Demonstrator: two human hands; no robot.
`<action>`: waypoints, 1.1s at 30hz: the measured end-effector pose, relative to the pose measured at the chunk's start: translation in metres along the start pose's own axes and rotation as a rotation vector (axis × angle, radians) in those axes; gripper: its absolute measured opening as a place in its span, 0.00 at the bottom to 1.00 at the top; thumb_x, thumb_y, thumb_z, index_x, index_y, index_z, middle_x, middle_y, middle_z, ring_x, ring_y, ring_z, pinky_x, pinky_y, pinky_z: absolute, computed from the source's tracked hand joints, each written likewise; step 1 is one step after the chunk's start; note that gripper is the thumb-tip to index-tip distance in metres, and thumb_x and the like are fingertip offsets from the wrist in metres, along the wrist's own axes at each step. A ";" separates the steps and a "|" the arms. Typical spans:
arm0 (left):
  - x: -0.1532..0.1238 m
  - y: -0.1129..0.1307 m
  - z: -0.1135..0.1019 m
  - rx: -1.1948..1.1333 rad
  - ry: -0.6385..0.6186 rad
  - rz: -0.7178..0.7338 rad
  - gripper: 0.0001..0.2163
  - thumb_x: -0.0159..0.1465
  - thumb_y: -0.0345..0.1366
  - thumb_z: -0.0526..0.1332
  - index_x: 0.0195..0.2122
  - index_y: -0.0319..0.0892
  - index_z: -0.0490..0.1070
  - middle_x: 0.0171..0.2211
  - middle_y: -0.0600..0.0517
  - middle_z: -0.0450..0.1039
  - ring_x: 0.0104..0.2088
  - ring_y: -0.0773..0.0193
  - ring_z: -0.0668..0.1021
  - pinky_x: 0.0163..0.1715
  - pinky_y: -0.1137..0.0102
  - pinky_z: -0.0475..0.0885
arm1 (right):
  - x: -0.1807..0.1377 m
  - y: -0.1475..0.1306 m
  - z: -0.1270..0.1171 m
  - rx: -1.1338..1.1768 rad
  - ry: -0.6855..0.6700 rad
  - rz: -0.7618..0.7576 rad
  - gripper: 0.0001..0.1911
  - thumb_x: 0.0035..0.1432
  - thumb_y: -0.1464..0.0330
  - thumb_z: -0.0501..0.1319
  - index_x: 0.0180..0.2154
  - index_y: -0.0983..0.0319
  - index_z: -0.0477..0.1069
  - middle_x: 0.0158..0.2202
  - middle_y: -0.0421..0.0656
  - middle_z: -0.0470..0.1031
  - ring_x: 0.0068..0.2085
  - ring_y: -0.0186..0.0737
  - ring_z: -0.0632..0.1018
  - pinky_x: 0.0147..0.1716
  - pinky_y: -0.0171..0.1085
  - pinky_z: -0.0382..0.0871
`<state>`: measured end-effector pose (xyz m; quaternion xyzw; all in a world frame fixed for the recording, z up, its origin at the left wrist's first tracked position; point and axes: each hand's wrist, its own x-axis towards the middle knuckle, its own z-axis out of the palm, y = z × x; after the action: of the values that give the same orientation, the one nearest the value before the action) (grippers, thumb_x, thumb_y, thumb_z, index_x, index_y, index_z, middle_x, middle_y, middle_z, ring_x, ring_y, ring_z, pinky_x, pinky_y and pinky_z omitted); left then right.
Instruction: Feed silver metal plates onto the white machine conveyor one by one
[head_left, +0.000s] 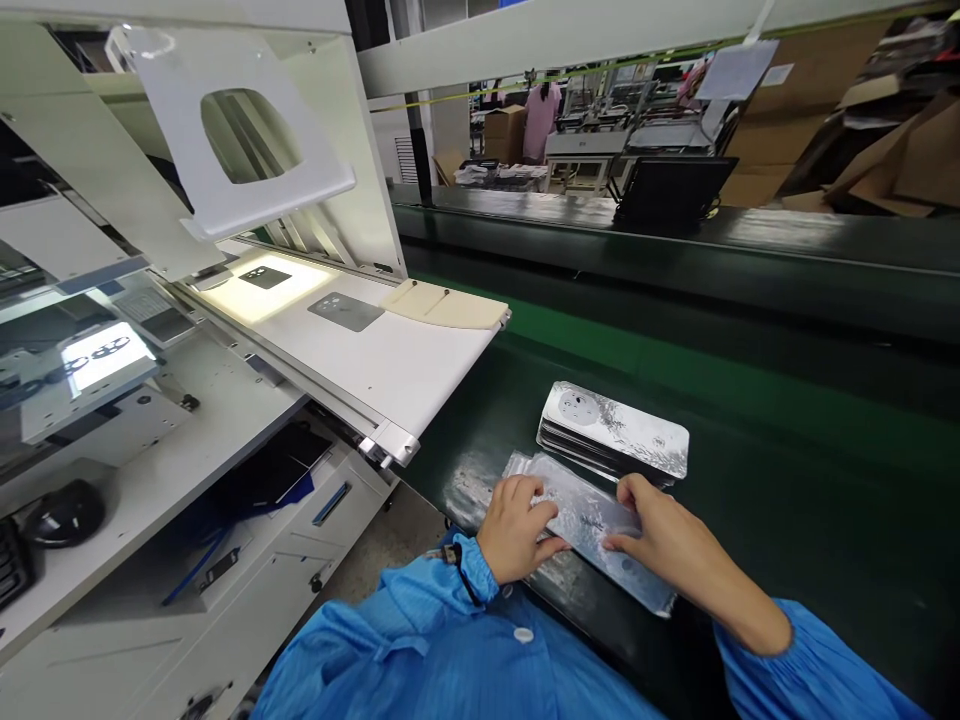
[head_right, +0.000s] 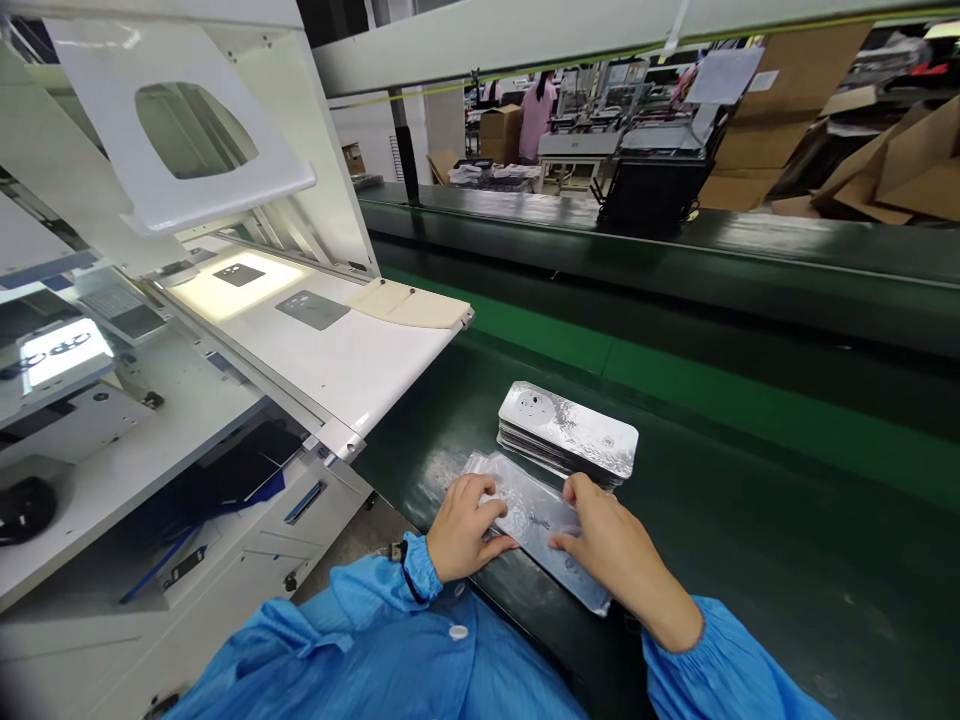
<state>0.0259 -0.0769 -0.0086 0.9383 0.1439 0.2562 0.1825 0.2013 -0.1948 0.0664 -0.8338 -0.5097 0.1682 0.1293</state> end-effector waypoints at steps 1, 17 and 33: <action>0.000 0.000 0.000 -0.007 0.004 -0.010 0.16 0.57 0.49 0.64 0.39 0.42 0.71 0.44 0.44 0.67 0.46 0.54 0.70 0.44 0.58 0.69 | 0.001 0.001 -0.001 0.079 -0.019 0.011 0.16 0.43 0.67 0.63 0.35 0.57 0.60 0.29 0.40 0.71 0.31 0.45 0.76 0.30 0.40 0.67; 0.010 -0.016 -0.074 -0.891 0.126 -0.305 0.27 0.63 0.55 0.54 0.49 0.36 0.71 0.45 0.42 0.75 0.46 0.54 0.76 0.51 0.59 0.70 | 0.027 -0.083 0.006 0.661 0.191 -0.440 0.20 0.60 0.50 0.55 0.42 0.58 0.72 0.39 0.47 0.76 0.43 0.49 0.77 0.45 0.47 0.72; 0.007 -0.053 -0.084 -0.962 0.109 -0.416 0.26 0.54 0.55 0.65 0.42 0.37 0.77 0.39 0.45 0.80 0.41 0.55 0.79 0.47 0.61 0.72 | 0.055 -0.127 -0.045 0.084 0.355 -0.955 0.08 0.65 0.73 0.51 0.35 0.60 0.67 0.29 0.41 0.73 0.30 0.35 0.75 0.27 0.33 0.70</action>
<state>-0.0221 -0.0041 0.0394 0.6853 0.2027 0.3000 0.6319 0.1412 -0.0909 0.1485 -0.5176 -0.7969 -0.0337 0.3096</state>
